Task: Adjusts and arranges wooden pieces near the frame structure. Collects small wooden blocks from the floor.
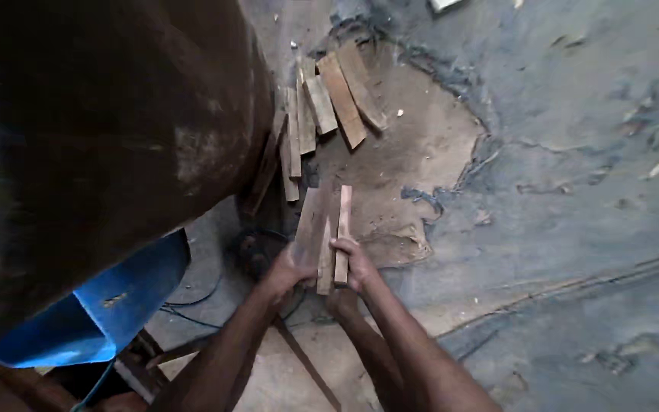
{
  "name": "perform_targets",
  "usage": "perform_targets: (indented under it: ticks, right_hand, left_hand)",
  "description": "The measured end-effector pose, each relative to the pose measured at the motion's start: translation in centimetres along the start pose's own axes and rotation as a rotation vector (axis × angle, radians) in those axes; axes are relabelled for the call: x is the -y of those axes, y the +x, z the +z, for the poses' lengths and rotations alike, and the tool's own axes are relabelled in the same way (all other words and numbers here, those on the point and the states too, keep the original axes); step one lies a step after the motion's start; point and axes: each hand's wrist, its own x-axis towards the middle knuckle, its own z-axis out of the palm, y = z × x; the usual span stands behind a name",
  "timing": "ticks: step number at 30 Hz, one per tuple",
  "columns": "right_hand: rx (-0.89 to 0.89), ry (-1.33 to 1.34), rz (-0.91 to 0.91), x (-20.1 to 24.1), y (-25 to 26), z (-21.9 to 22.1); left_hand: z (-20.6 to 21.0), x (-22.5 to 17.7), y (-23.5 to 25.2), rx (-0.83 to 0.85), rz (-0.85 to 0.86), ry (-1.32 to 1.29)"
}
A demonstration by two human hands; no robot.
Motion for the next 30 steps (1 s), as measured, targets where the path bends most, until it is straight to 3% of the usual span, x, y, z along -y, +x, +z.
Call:
perform_targets:
  ticks: [4,8,17,23,30]
  right_hand:
    - [-0.027,0.071,-0.058,-0.5,-6.3,1.1]
    - [-0.007,0.148,-0.099,-2.5,-8.3,1.7]
    - [0.126,0.189,0.048,-3.0,-11.1,-0.8]
    - [0.173,0.09,-0.011,-3.7,-9.7,0.1]
    - [0.225,0.127,0.049,-2.2,-9.8,-0.5]
  left_hand:
    - [1.8,0.9,-4.3,-0.15,0.021,0.291]
    - [3.9,0.2,-7.7,-0.235,0.052,0.633]
    - [5.3,-2.9,-14.5,-0.024,0.058,0.702]
    - [6.7,-3.2,-13.5,-0.021,-0.044,0.888]
    - [4.2,-6.5,-12.6,0.251,0.011,0.858]
